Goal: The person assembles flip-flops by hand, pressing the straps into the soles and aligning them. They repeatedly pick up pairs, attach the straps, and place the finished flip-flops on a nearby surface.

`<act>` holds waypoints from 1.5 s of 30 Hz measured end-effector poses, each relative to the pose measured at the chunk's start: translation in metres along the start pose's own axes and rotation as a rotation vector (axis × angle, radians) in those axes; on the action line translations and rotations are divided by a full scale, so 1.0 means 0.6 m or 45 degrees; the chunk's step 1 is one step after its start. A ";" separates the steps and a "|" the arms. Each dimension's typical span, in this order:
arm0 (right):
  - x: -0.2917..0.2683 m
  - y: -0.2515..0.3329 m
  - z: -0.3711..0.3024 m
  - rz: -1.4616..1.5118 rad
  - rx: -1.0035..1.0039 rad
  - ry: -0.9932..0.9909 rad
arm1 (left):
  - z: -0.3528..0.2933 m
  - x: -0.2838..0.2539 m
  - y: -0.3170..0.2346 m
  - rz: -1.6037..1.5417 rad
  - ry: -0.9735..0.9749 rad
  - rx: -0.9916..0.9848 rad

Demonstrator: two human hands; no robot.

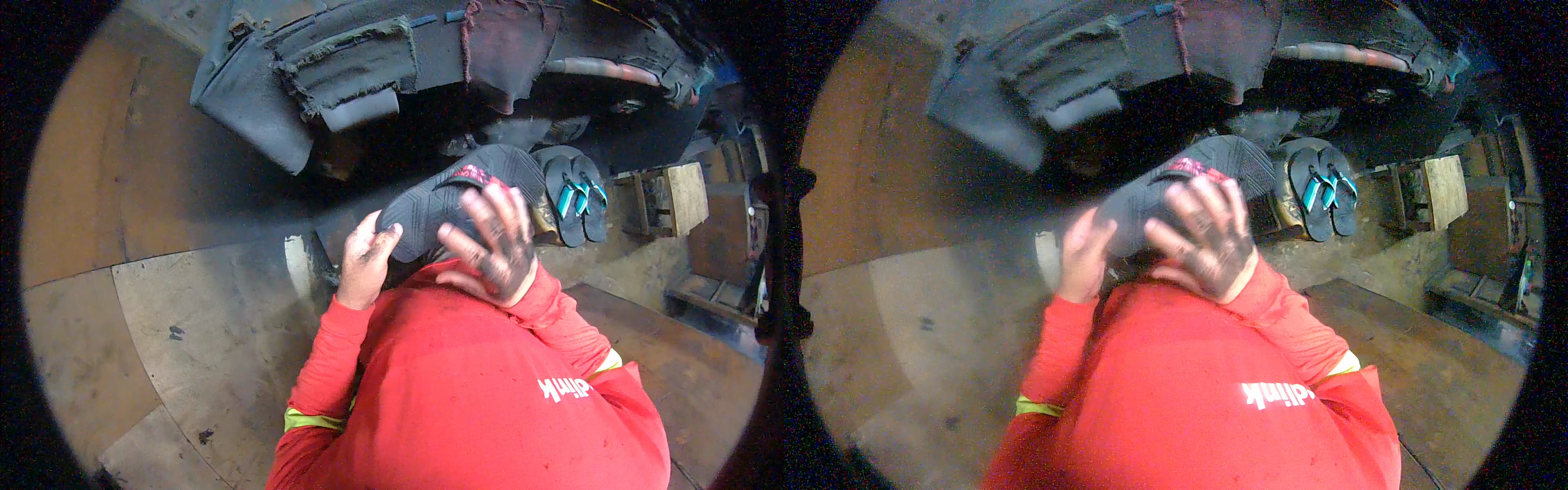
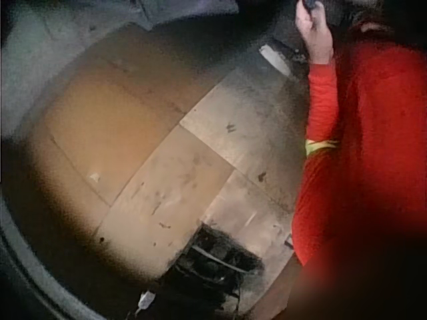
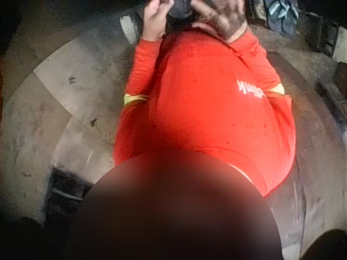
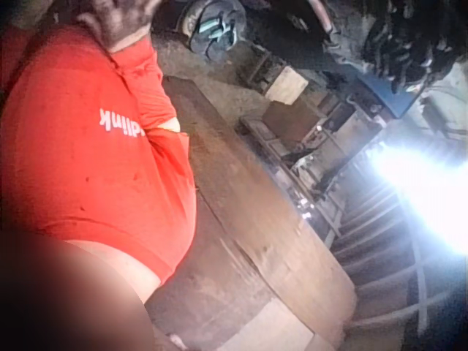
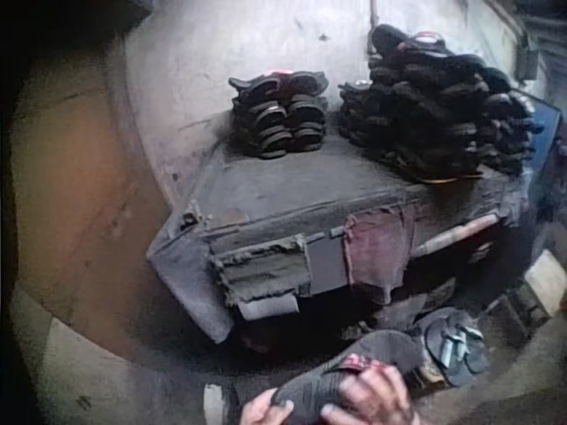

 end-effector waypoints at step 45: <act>-0.112 -0.137 0.180 1.069 0.143 -0.431 | -0.116 0.016 -0.095 -0.367 -0.330 0.341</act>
Point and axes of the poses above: each hand's wrist, its own z-axis towards the middle knuckle, its own x-axis out of the palm, y = z × x, the point moved 4 cm from there along z, towards the middle knuckle, and after that the axes turned 12 degrees about y, right-handed, at the moved point
